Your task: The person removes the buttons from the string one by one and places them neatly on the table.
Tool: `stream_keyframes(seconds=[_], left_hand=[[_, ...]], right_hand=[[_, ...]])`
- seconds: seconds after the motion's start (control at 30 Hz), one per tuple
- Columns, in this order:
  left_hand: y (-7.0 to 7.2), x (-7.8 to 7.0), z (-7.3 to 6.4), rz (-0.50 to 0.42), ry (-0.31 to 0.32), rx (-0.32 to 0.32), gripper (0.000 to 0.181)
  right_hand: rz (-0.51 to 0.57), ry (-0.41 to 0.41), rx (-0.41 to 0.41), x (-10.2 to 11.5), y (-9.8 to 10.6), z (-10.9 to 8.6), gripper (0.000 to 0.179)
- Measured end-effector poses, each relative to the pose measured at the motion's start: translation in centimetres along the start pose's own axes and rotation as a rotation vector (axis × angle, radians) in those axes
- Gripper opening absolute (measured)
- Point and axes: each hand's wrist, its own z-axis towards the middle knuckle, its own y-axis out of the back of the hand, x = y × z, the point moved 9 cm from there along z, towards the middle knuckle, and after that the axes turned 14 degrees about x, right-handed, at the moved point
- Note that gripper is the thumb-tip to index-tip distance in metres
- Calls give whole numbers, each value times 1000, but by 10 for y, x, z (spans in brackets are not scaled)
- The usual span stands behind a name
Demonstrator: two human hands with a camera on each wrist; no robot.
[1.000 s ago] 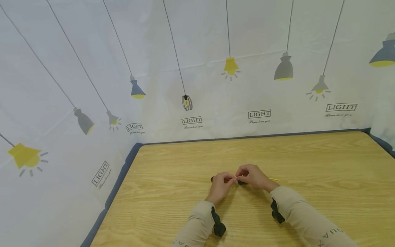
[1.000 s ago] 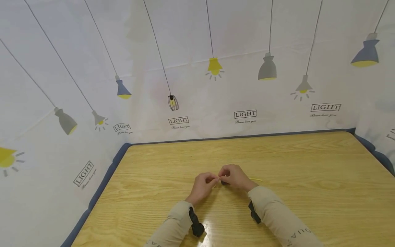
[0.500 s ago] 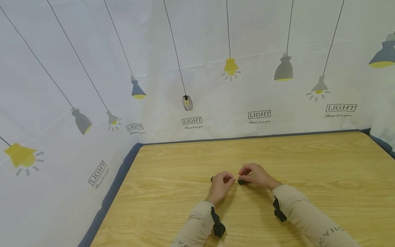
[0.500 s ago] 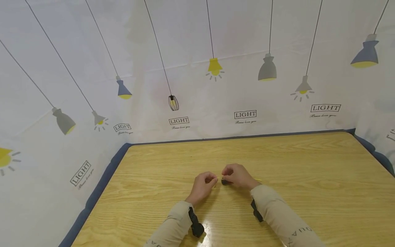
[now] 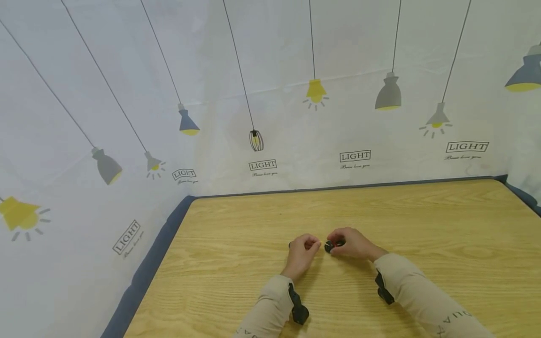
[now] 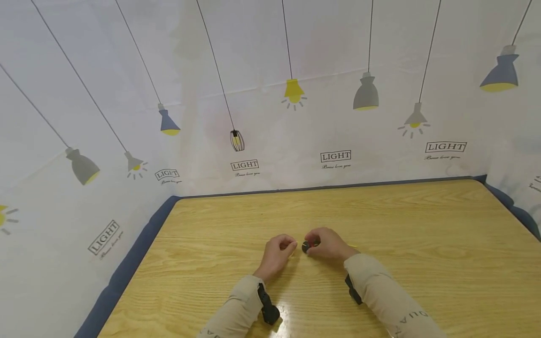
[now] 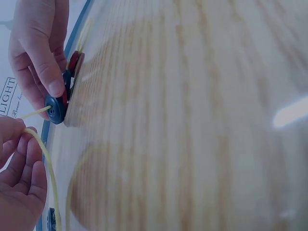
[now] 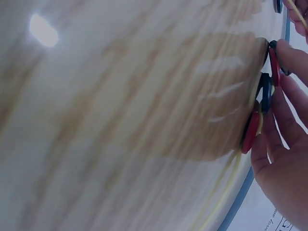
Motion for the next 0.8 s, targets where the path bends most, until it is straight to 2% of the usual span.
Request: stream_keyframes(seconds=[0.27, 0.57, 0.8], left_hand=[[0, -1, -1, 1, -1, 1, 7], [1, 2, -1, -5, 29, 0, 8], [2, 1, -2, -6, 23, 1, 9]], right_hand=[[-87, 5, 4, -1, -3, 4, 26], [-19, -7, 17, -3, -5, 3, 22], [-22, -10, 24, -4, -5, 3, 21]])
